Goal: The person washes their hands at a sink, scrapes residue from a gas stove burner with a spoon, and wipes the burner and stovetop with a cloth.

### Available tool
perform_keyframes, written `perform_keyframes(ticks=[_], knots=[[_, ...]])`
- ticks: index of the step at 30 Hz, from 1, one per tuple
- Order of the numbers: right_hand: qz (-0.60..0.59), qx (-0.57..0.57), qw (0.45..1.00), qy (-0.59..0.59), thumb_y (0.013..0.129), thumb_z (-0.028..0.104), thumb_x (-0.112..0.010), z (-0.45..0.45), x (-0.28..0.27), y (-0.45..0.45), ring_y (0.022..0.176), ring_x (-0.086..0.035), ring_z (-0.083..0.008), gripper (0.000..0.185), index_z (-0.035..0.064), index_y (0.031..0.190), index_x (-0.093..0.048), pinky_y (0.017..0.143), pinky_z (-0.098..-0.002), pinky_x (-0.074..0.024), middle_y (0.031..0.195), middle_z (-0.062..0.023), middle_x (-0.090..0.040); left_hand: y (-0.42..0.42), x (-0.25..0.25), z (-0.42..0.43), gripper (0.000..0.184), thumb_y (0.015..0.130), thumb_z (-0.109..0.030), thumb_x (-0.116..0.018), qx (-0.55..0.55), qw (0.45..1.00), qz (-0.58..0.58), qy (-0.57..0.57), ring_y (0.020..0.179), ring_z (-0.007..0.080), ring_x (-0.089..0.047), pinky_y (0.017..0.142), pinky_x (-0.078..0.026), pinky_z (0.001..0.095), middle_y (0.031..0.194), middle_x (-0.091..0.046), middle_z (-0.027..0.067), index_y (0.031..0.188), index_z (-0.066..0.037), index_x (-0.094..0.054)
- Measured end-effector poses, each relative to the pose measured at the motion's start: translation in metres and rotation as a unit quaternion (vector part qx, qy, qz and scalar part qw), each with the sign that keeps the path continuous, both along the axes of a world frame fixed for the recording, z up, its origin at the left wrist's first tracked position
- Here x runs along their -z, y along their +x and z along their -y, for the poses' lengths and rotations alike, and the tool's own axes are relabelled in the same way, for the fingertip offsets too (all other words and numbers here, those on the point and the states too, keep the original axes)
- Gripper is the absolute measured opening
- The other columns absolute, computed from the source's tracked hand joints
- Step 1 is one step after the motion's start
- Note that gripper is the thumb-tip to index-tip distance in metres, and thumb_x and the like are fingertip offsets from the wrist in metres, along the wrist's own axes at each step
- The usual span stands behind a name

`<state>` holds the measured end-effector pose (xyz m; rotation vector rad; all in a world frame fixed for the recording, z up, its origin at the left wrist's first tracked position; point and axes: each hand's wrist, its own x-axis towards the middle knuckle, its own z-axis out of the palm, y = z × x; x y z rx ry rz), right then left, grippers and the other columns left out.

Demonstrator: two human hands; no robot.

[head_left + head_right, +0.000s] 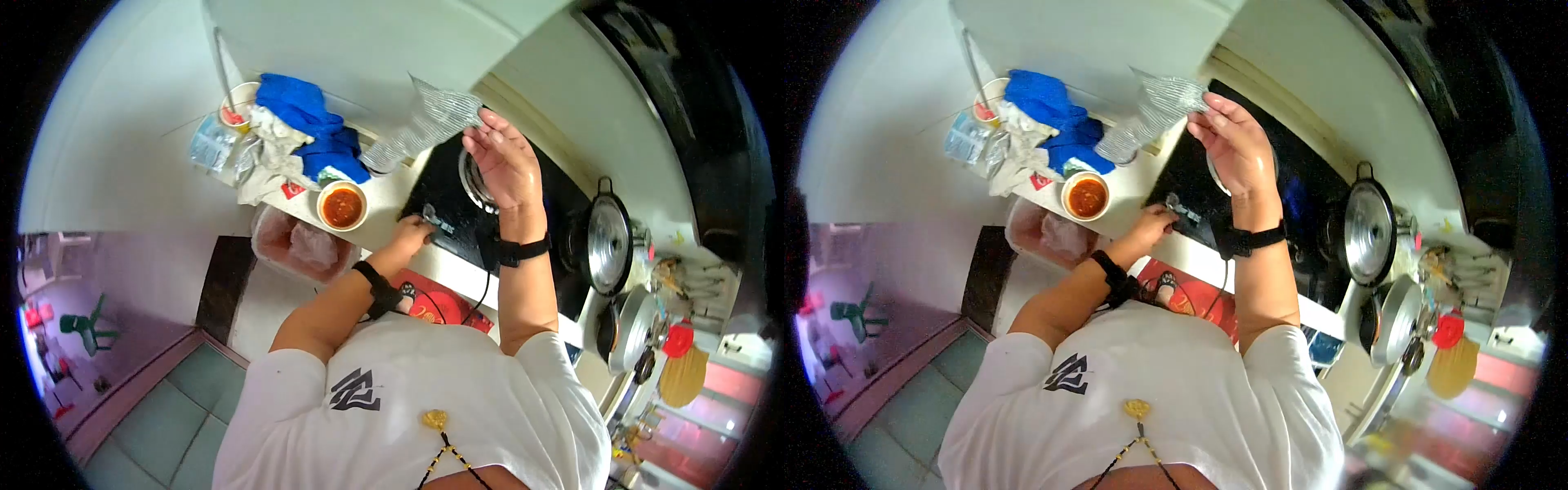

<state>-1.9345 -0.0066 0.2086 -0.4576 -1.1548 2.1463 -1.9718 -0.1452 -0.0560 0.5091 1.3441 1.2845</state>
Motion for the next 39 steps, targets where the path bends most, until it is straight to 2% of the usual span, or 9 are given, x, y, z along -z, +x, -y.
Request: perform_keyframes(ticks=[3,8,9,14,16,18,23,31,39], knots=[[-0.027,0.012,0.999,-0.027,0.092,0.004,-0.059,-0.008,0.015,0.055,0.095,-0.065,-0.0242,0.023,-0.0009,0.114,-0.061,0.089,-0.0364,-0.0540,0.105,-0.0127,-0.066,-0.011,-0.050,0.001,0.025,0.090,-0.029,-0.065,0.013,0.974,0.209,-0.092,0.049,0.0077,-0.041,0.036,-0.023,0.0230,0.066,-0.055,0.0044,0.095,-0.006,-0.058],[-0.078,-0.050,0.991,-0.098,0.089,0.003,-0.058,-0.004,0.054,0.122,0.087,-0.065,-0.0228,0.021,-0.0001,0.110,-0.060,0.080,-0.0332,-0.0542,0.103,-0.0132,-0.066,0.006,-0.105,-0.019,0.065,0.092,-0.067,-0.050,0.100,0.902,0.420,-0.031,0.049,0.0050,-0.033,0.039,-0.024,0.0165,0.106,-0.062,0.0117,0.115,-0.006,-0.056],[-0.070,-0.024,0.989,-0.128,0.087,0.003,-0.059,0.009,0.056,0.130,0.083,-0.065,-0.0225,0.022,-0.0009,0.109,-0.059,0.077,-0.0311,-0.0537,0.101,-0.0128,-0.066,0.010,-0.116,-0.022,0.047,0.096,-0.053,-0.053,0.115,0.880,0.459,-0.039,0.049,0.0045,-0.035,0.040,-0.025,0.0160,0.096,-0.064,0.0072,0.110,-0.008,-0.059],[0.050,-0.062,0.991,-0.104,0.087,-0.002,-0.057,0.022,0.093,0.181,0.084,-0.060,-0.0162,0.020,0.0004,0.107,-0.059,0.079,-0.0293,-0.0498,0.094,-0.0069,-0.063,0.028,-0.094,-0.029,0.009,0.093,-0.016,-0.061,0.093,0.912,0.397,0.032,0.048,0.0042,-0.041,0.040,-0.028,0.0195,0.076,-0.058,-0.0009,0.098,-0.009,-0.062],[0.248,0.065,0.962,0.097,0.089,0.003,-0.064,0.041,0.117,0.192,0.091,-0.057,-0.0124,0.028,0.0040,0.116,-0.058,0.082,-0.0281,-0.0487,0.100,-0.0036,-0.059,0.026,-0.096,-0.018,0.012,0.090,-0.012,-0.064,0.037,0.966,0.252,-0.036,0.050,0.0054,-0.044,0.041,-0.028,0.0192,0.079,-0.058,0.0008,0.100,-0.006,-0.060],[0.268,0.034,0.950,0.155,0.083,0.008,-0.076,0.059,0.128,0.190,0.098,-0.056,-0.0127,0.044,0.0064,0.123,-0.056,0.086,-0.0280,-0.0479,0.103,-0.0020,-0.057,0.033,-0.092,-0.007,0.014,0.090,-0.011,-0.065,0.040,0.973,0.217,-0.072,0.051,0.0065,-0.046,0.041,-0.028,0.0190,0.080,-0.058,0.0016,0.101,-0.006,-0.059],[0.357,0.072,0.867,0.341,0.075,-0.002,-0.070,0.083,0.134,0.171,0.091,-0.062,-0.0335,0.029,0.0027,0.103,-0.063,0.076,-0.0367,-0.0506,0.099,-0.0146,-0.062,0.051,-0.096,0.005,0.018,0.091,-0.014,-0.066,0.030,0.974,0.192,-0.116,0.060,0.0095,-0.052,0.042,-0.029,0.0186,0.083,-0.058,0.0029,0.105,-0.005,-0.060],[0.265,0.215,0.730,0.592,0.072,-0.004,-0.065,-0.036,0.116,0.105,0.088,-0.061,-0.0385,0.020,0.0021,0.090,-0.065,0.081,-0.0440,-0.0498,0.090,-0.0174,-0.063,0.007,-0.080,-0.002,0.020,0.089,-0.017,-0.070,-0.051,0.977,0.203,-0.037,0.055,0.0072,-0.052,0.041,-0.026,0.0179,0.090,-0.069,0.0096,0.104,-0.007,-0.062],[0.421,0.328,0.679,0.504,0.080,0.009,-0.071,-0.164,0.125,0.058,0.095,-0.063,-0.0412,0.028,0.0020,0.106,-0.065,0.083,-0.0440,-0.0532,0.102,-0.0225,-0.064,-0.003,-0.042,-0.012,0.013,0.093,-0.016,-0.064,-0.083,0.992,0.010,-0.098,0.053,0.0099,-0.054,0.046,-0.039,0.0225,0.082,-0.069,0.0090,0.101,-0.006,-0.061]])
